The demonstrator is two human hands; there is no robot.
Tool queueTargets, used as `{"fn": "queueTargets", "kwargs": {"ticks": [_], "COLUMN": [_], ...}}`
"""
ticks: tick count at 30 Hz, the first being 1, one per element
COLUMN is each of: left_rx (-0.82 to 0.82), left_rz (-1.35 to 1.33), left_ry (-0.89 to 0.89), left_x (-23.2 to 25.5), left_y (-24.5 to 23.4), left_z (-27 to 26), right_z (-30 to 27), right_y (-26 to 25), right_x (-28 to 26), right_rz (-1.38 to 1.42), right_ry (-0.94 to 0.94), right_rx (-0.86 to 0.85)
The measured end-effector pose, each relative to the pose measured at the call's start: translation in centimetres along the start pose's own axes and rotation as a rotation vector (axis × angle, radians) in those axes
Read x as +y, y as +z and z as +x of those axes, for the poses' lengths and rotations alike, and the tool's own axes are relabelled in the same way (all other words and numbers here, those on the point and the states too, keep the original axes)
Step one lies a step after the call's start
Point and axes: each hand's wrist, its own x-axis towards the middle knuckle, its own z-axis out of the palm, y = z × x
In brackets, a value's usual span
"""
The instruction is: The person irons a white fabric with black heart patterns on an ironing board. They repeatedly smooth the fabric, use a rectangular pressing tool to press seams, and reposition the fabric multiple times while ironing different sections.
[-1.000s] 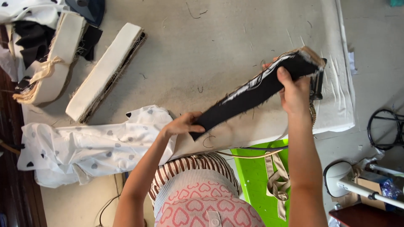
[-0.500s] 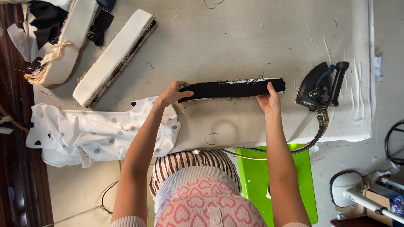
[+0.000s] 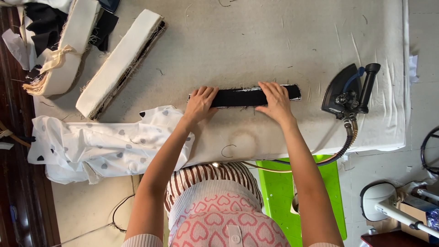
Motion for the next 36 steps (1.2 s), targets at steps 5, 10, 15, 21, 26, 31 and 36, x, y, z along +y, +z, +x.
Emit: {"fn": "queueTargets", "kwargs": {"ticks": [5, 10, 15, 21, 26, 31, 36], "left_rx": [0.062, 0.146, 0.336, 0.264, 0.35, 0.27, 0.22], "left_rz": [-0.058, -0.071, -0.108, 0.079, 0.027, -0.153, -0.339], "left_ry": [-0.005, -0.149, -0.291, -0.589, -0.58, -0.601, -0.546], "left_x": [0.0, 1.1, -5.4, -11.2, -11.2, -10.7, -9.1], "left_y": [0.9, -5.0, -2.3, -0.6, 0.8, -0.8, -7.2], "left_z": [-0.5, -4.9, -13.9, -21.1, -20.0, -21.2, -23.1], "right_z": [0.3, 0.0, -0.2, 3.1, 6.7, 7.5, 4.8], "right_y": [2.1, -2.2, -0.2, 6.3, 11.6, 12.8, 8.3], "right_x": [1.3, -3.2, -6.0, -15.0, -25.7, -29.0, -29.7], "right_rz": [-0.03, -0.031, 0.076, 0.174, 0.227, 0.169, 0.243], "right_ry": [-0.03, -0.101, -0.193, -0.314, -0.494, -0.471, -0.519], "right_rx": [0.012, 0.074, 0.225, 0.168, 0.083, -0.076, -0.015]}}
